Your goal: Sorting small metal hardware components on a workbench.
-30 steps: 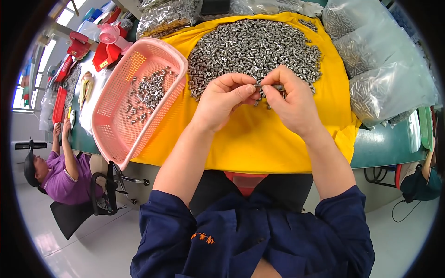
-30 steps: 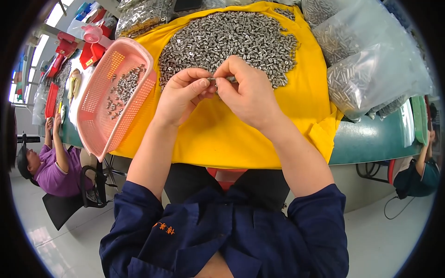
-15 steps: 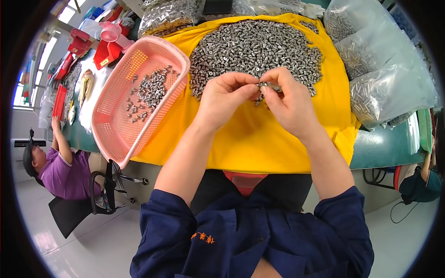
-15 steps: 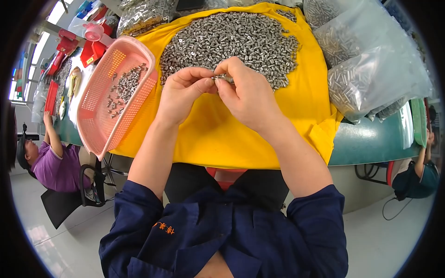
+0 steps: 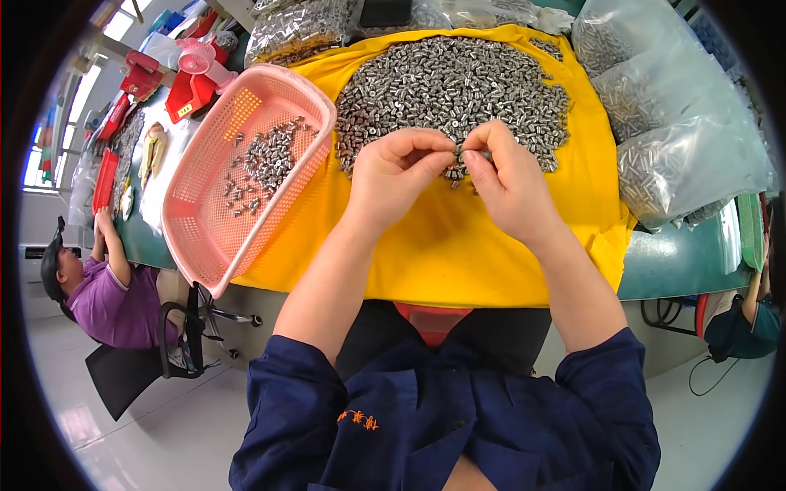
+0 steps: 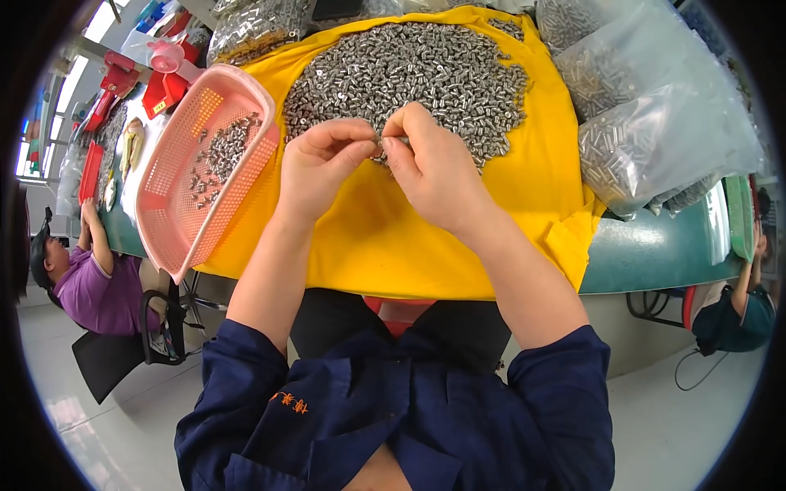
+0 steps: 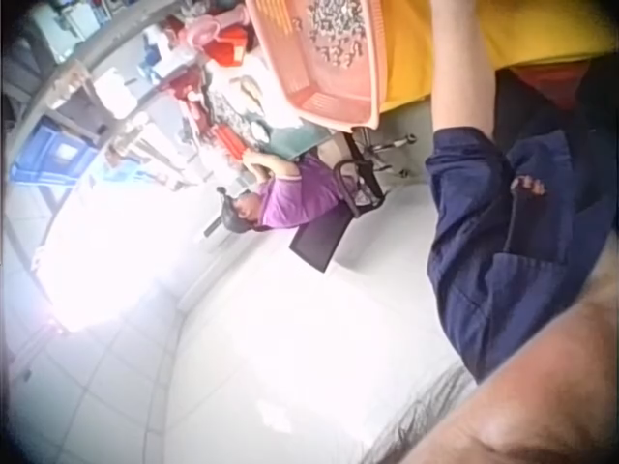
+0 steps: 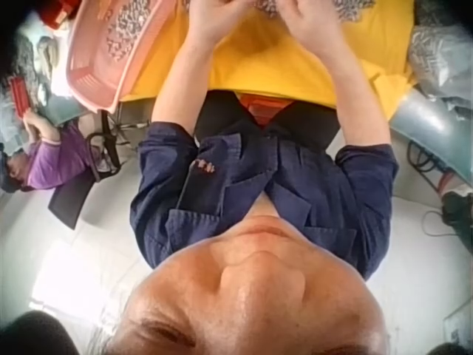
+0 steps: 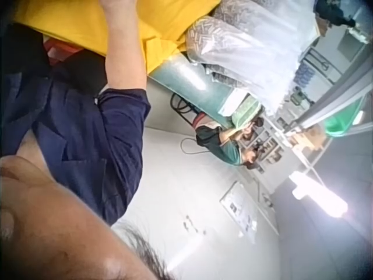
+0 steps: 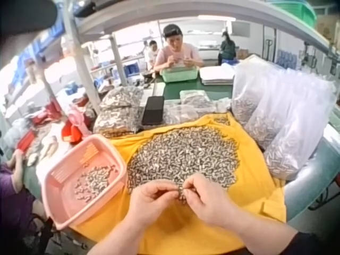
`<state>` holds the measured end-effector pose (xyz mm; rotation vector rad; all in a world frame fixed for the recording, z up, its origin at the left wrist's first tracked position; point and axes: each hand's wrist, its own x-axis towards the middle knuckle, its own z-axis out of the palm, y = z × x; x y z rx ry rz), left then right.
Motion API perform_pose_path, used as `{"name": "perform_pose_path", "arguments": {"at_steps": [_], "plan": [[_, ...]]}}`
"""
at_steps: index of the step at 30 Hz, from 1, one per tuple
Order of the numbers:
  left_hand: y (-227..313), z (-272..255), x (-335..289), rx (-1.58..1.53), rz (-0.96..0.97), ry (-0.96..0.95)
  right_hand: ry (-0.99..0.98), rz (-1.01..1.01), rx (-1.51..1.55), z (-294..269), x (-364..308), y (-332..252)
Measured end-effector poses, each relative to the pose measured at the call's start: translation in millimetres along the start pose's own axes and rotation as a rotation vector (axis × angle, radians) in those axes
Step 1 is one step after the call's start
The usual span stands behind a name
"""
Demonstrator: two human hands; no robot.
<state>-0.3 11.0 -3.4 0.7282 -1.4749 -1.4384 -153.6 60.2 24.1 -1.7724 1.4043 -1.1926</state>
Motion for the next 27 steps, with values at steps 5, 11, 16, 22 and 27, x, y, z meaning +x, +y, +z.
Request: {"name": "perform_pose_path", "arguments": {"at_steps": [5, 11, 16, 22, 27], "plan": [[10, 6, 3, 0.167, 0.043, 0.011, -0.009, 0.034, -0.059, -6, 1, -5], [39, 17, 13, 0.676, 0.368, -0.138, 0.102, -0.028, -0.108, -14, -7, -10], [53, 41, 24, 0.501, 0.135, -0.226, 0.084, -0.04, -0.142, -48, -16, -12], [47, 1, 80, 0.601, 0.012, -0.017, 0.443, 0.204, 0.026, -109, -32, 21], [31, -13, 184, 1.062, 0.396, 0.026, 0.219, 0.059, -0.023, -81, -36, 36]]}}
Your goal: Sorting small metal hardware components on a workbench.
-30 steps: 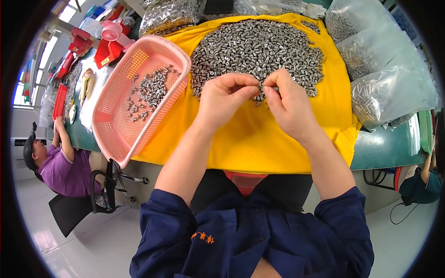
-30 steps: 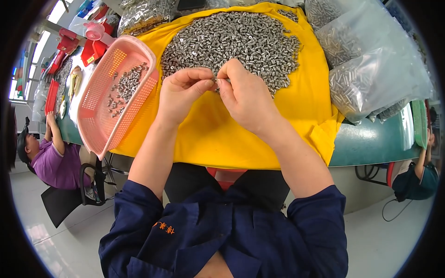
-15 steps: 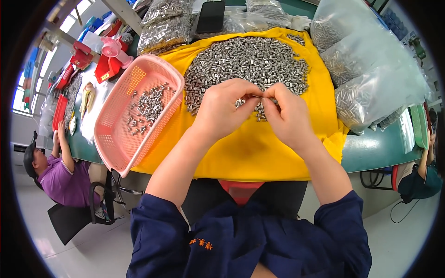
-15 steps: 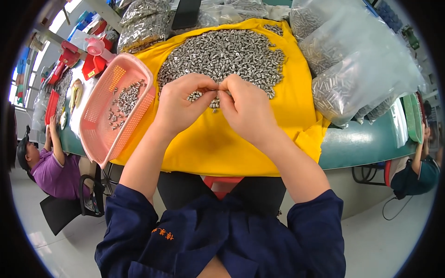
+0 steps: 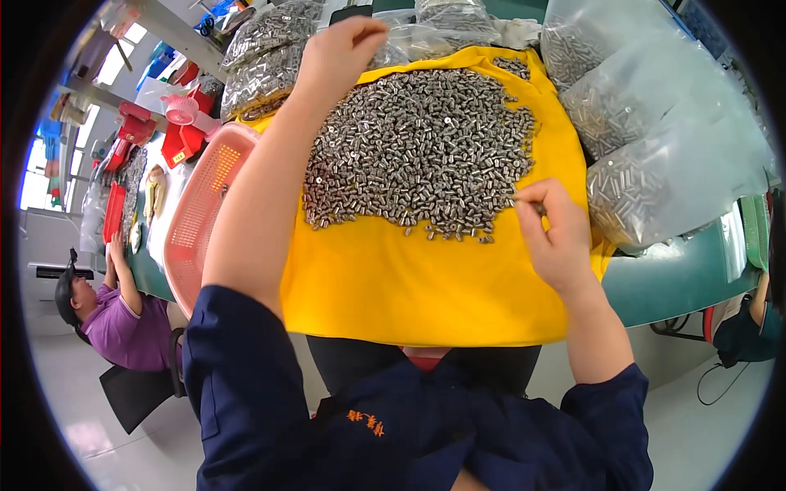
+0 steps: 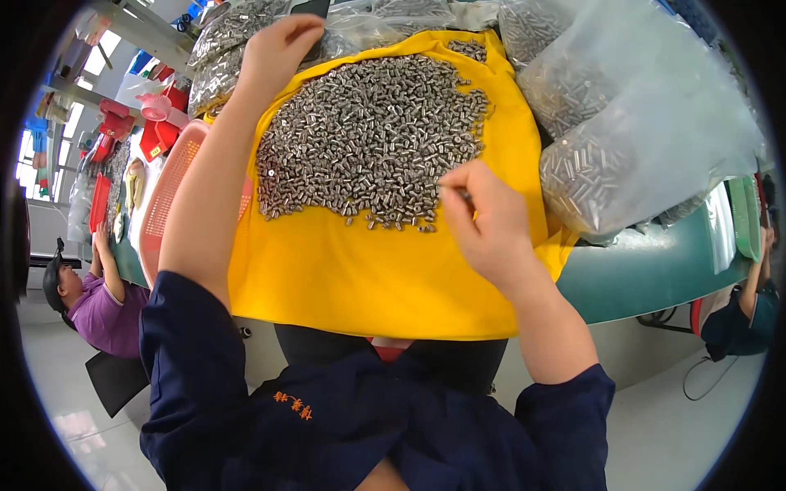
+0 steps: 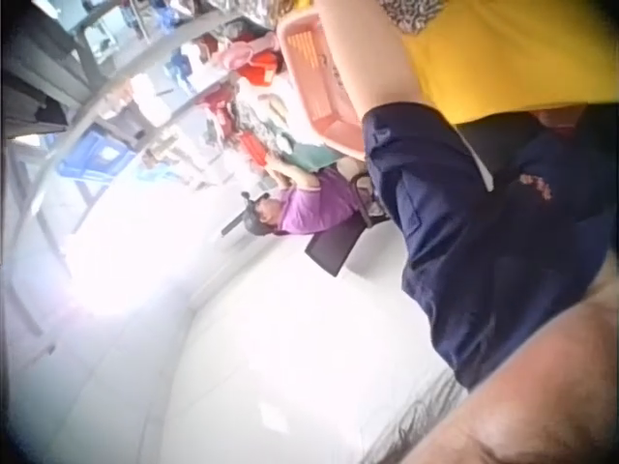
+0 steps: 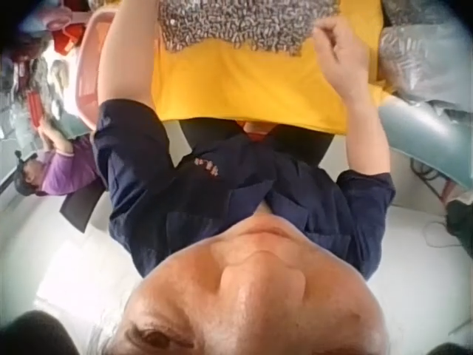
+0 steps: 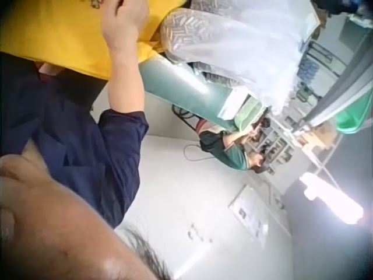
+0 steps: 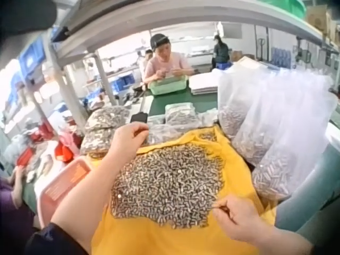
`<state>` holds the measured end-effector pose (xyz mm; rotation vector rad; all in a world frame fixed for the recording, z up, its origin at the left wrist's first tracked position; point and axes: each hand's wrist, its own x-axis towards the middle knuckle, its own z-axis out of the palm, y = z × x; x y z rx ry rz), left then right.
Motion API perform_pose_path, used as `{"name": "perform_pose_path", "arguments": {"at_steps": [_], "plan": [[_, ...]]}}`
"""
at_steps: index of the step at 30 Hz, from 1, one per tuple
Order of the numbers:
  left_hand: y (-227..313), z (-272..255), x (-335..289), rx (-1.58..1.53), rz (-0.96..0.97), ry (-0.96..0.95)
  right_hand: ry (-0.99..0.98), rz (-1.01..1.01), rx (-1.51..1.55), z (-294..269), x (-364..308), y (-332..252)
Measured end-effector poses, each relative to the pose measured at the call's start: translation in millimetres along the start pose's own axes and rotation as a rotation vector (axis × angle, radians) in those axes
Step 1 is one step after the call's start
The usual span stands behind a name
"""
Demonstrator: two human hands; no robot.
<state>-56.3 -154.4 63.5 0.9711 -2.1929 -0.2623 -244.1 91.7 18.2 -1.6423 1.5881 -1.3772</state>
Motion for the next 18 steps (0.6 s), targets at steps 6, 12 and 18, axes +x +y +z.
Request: {"name": "perform_pose_path", "arguments": {"at_steps": [6, 12, 18], "plan": [[-23, 24, 38, 0.21, 0.013, -0.251, -0.107, -0.005, -0.036, -3, -1, 6], [-3, 20, 53, 0.36, 0.132, -0.386, -0.063, -0.048, -0.041, -4, -2, 7], [24, -4, 25, 0.226, 0.048, -0.129, 0.024, -0.1, -0.116, 1, 2, 16]]}}
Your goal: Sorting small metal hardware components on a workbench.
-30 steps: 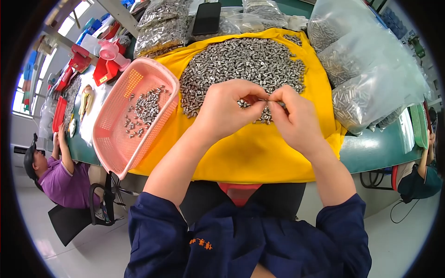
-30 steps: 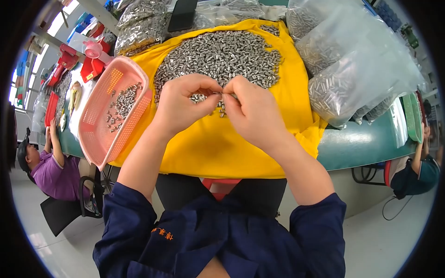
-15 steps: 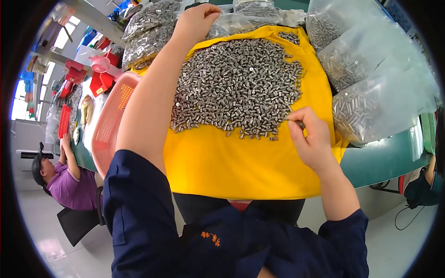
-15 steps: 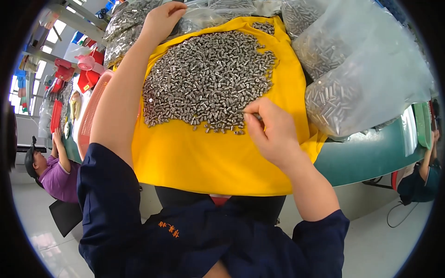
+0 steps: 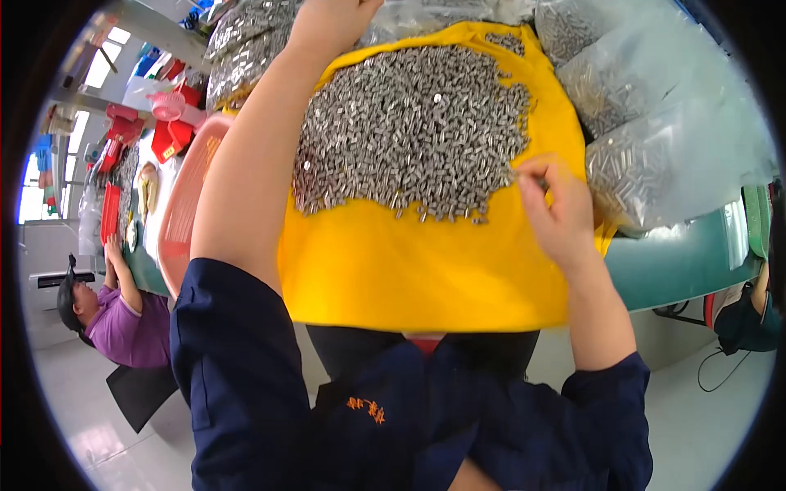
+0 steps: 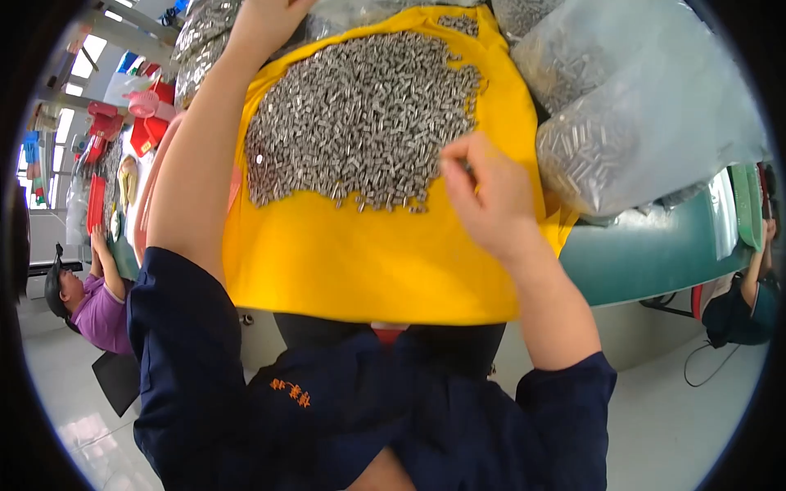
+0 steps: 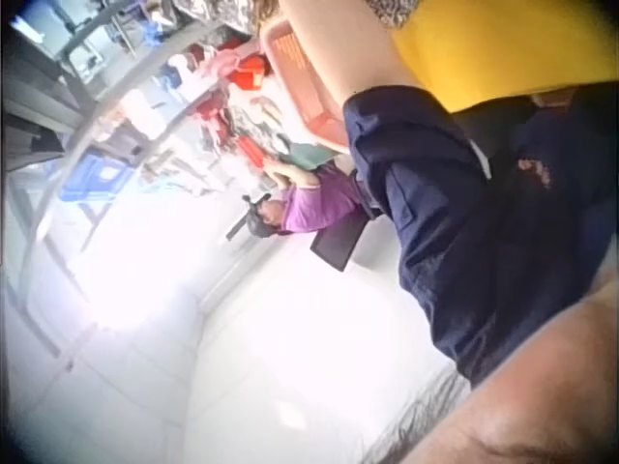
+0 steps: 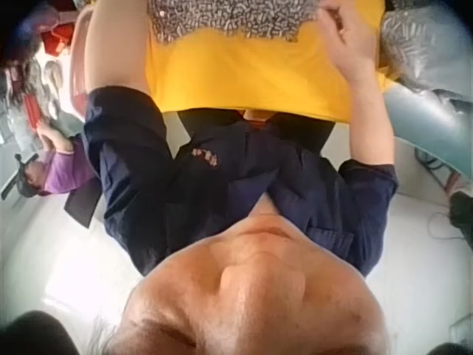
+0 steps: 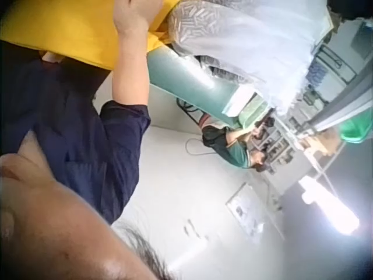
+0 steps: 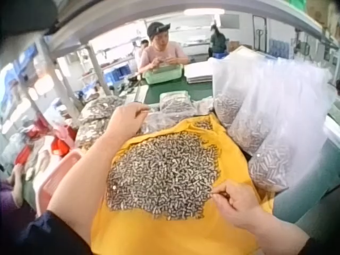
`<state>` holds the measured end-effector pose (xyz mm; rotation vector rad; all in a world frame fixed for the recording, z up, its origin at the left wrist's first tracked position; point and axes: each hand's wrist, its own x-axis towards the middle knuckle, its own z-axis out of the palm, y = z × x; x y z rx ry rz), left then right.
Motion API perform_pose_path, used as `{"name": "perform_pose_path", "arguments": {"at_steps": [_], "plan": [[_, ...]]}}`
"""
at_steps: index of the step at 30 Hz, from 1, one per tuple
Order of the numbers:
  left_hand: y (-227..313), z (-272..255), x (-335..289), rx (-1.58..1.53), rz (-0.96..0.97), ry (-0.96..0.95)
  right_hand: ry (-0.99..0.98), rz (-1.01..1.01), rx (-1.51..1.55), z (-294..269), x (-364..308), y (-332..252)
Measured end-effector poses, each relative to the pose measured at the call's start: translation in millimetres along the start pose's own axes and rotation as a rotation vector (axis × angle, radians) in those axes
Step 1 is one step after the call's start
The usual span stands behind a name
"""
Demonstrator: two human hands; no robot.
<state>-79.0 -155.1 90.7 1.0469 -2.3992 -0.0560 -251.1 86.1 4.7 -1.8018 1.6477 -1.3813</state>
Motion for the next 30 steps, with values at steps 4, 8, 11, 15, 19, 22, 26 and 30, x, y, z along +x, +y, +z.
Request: {"name": "perform_pose_path", "arguments": {"at_steps": [4, 8, 11, 15, 19, 22, 26, 30], "plan": [[23, -4, -80, -0.311, -0.063, -0.068, 0.038, 0.14, 0.037, -7, 1, 7], [37, 1, -175, -0.44, -0.123, -0.346, 0.037, 0.167, 0.153, -1, 2, -7], [50, 9, -203, -0.362, -0.172, -0.333, -0.047, 0.099, 0.154, 4, 7, -33], [56, 18, -207, -0.217, -0.108, -0.25, -0.114, -0.022, 0.194, 28, 16, -67], [59, 19, -204, -0.138, -0.059, -0.228, -0.175, 0.043, 0.259, 53, 29, -75], [60, 17, -203, -0.159, -0.032, -0.246, -0.15, 0.123, 0.352, 68, 31, -56], [61, 21, -204, -0.145, -0.002, -0.288, -0.147, 0.167, 0.355, 71, 25, -37], [57, 4, -188, -0.595, -0.309, -0.386, -0.164, 0.196, 0.289, 69, 22, -33]]}}
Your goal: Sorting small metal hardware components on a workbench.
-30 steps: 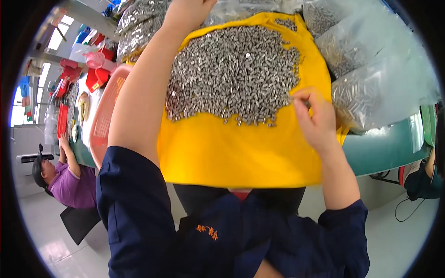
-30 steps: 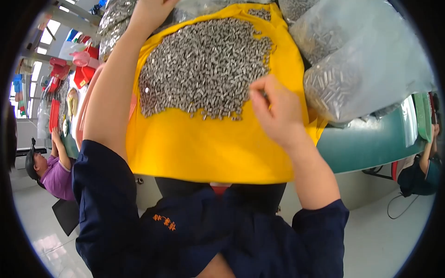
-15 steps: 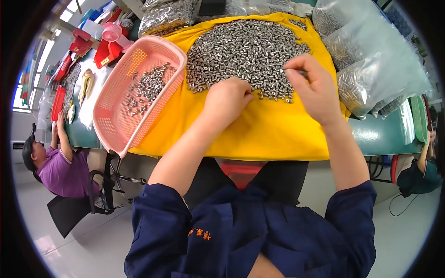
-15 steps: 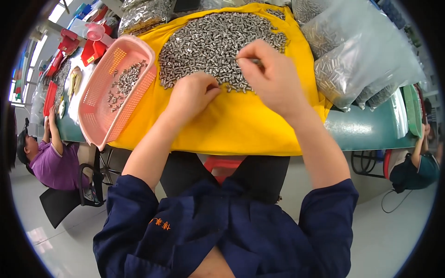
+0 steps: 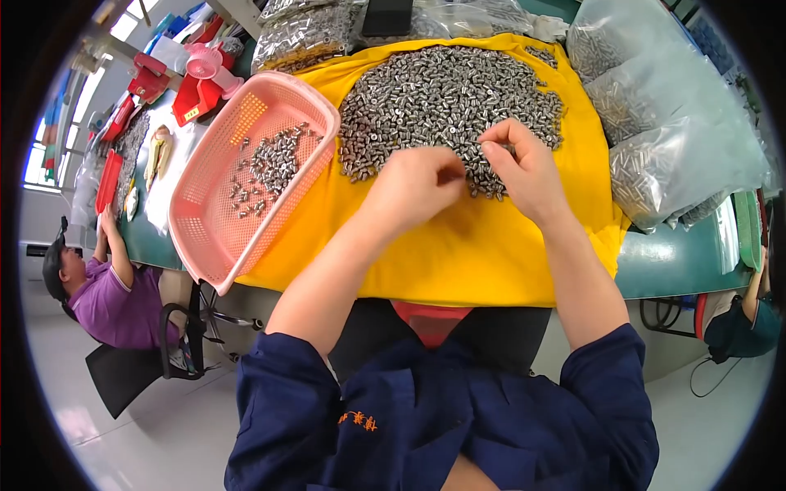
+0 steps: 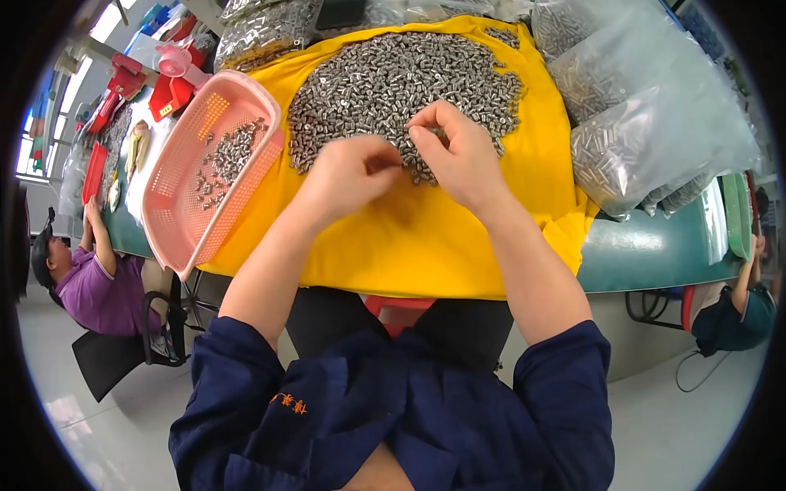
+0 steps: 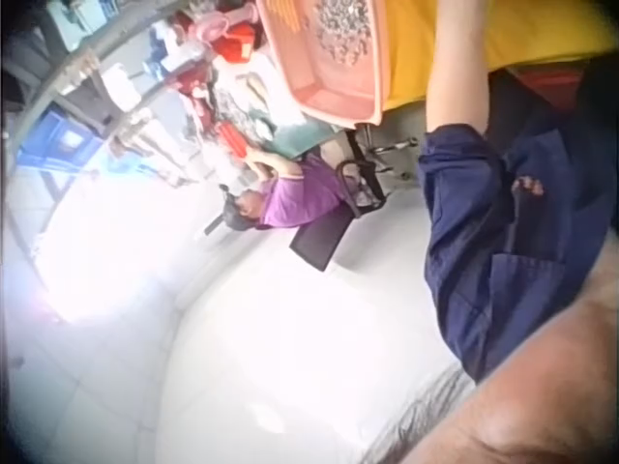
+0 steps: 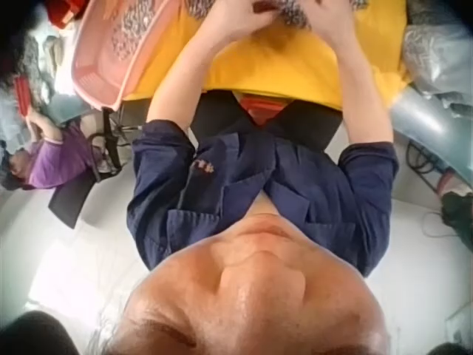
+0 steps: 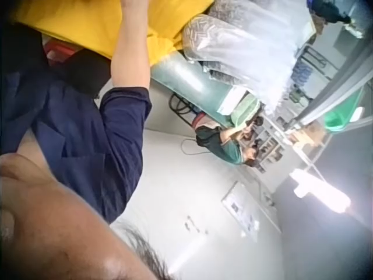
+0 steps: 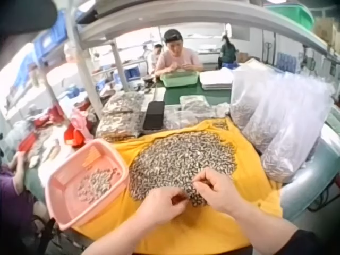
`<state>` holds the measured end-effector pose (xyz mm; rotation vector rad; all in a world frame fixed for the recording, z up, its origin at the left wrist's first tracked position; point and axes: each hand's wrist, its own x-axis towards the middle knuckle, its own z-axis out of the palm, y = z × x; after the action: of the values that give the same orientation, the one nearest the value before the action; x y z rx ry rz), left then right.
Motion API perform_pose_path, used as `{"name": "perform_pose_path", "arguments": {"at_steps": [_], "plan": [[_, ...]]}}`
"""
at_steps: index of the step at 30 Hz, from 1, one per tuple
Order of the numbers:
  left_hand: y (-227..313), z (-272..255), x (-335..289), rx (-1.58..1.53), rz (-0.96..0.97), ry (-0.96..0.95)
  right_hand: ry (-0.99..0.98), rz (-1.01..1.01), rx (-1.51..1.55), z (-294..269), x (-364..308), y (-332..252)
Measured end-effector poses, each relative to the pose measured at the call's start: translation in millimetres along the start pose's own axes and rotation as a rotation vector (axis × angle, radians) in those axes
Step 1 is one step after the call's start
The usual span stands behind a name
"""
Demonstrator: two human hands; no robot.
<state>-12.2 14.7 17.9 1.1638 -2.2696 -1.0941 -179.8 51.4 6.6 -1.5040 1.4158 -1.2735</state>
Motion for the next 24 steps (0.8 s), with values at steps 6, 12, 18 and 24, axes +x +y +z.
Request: {"name": "perform_pose_path", "arguments": {"at_steps": [6, 12, 18, 24], "plan": [[-15, -3, 7, -0.9, -0.05, -0.003, -0.093, -0.024, -0.007, -3, -4, -8], [-23, 0, 11, -0.984, -0.02, -0.028, -0.037, -0.109, -0.034, 1, -5, -11], [-23, 2, 9, -0.943, 0.0, -0.006, -0.051, -0.113, -0.135, 0, -7, -16], [-19, 4, 8, -0.779, -0.006, 0.058, 0.002, -0.454, -0.476, 5, -7, -14]]}}
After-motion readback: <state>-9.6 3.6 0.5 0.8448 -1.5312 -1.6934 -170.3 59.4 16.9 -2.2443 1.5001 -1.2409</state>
